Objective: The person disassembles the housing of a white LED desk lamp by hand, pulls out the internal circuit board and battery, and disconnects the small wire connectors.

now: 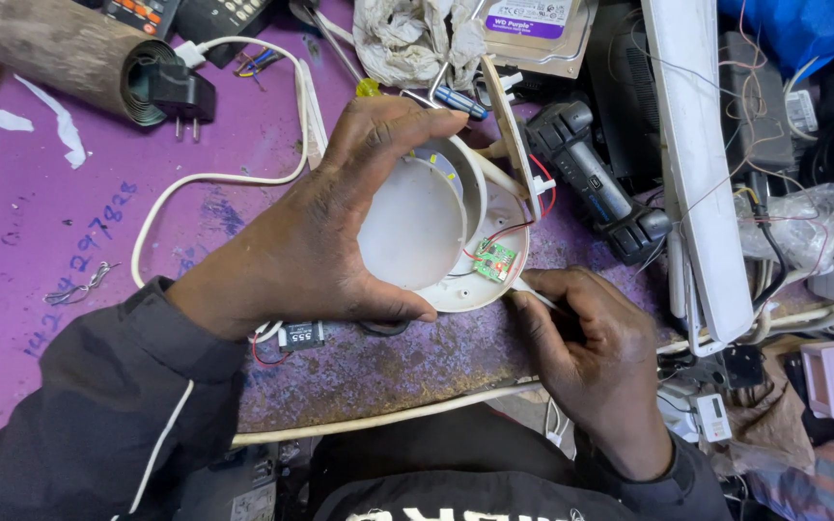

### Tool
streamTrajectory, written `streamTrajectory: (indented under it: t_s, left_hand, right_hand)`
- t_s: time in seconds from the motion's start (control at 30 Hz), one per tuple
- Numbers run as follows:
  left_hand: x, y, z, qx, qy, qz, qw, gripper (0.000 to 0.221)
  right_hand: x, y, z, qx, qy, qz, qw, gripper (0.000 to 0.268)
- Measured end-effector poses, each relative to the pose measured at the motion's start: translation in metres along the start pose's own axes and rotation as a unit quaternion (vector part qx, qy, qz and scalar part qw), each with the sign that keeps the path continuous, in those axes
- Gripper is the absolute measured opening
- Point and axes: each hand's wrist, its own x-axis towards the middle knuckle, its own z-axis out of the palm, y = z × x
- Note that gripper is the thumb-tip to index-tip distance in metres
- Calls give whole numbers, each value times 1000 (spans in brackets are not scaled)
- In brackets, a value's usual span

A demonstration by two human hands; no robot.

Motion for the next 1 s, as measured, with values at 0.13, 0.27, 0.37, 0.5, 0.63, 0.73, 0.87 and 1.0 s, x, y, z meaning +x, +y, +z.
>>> streamTrajectory:
  t_s: [0.13, 0.27, 0.37, 0.5, 0.63, 0.73, 0.87, 1.0]
  left_hand:
    - [-2, -1, 0, 12, -1, -5, 1000, 133]
    - [-2, -3, 0, 10, -4, 16, 1000, 130]
    - [-2, -4, -1, 8, -5, 29, 1000, 125]
    - [-2, 0, -4, -4, -8, 45, 999, 110]
    - [-3, 2, -8, -21, -16, 46, 999, 103]
    - [-4, 1, -9, -29, -12, 64, 997, 95]
    - [-4, 3, -10, -47, -12, 58, 997, 84]
    - [-5, 4, -11, -58, -9, 65, 996, 77]
  right_hand:
    - [4, 0, -4, -10, -13, -17, 1000, 12]
    - [5, 1, -2, -16, -9, -26, 1000, 12]
    - [4, 2, -1, -20, -2, -32, 999, 13]
    - [3, 2, 1, -28, 8, -30, 999, 11]
    - [2, 6, 3, -33, 19, -42, 998, 10]
    - [2, 5, 4, -32, 22, -34, 999, 11]
    - [3, 4, 5, -30, 29, -38, 998, 10]
    - [3, 5, 5, -34, 29, -43, 998, 10]
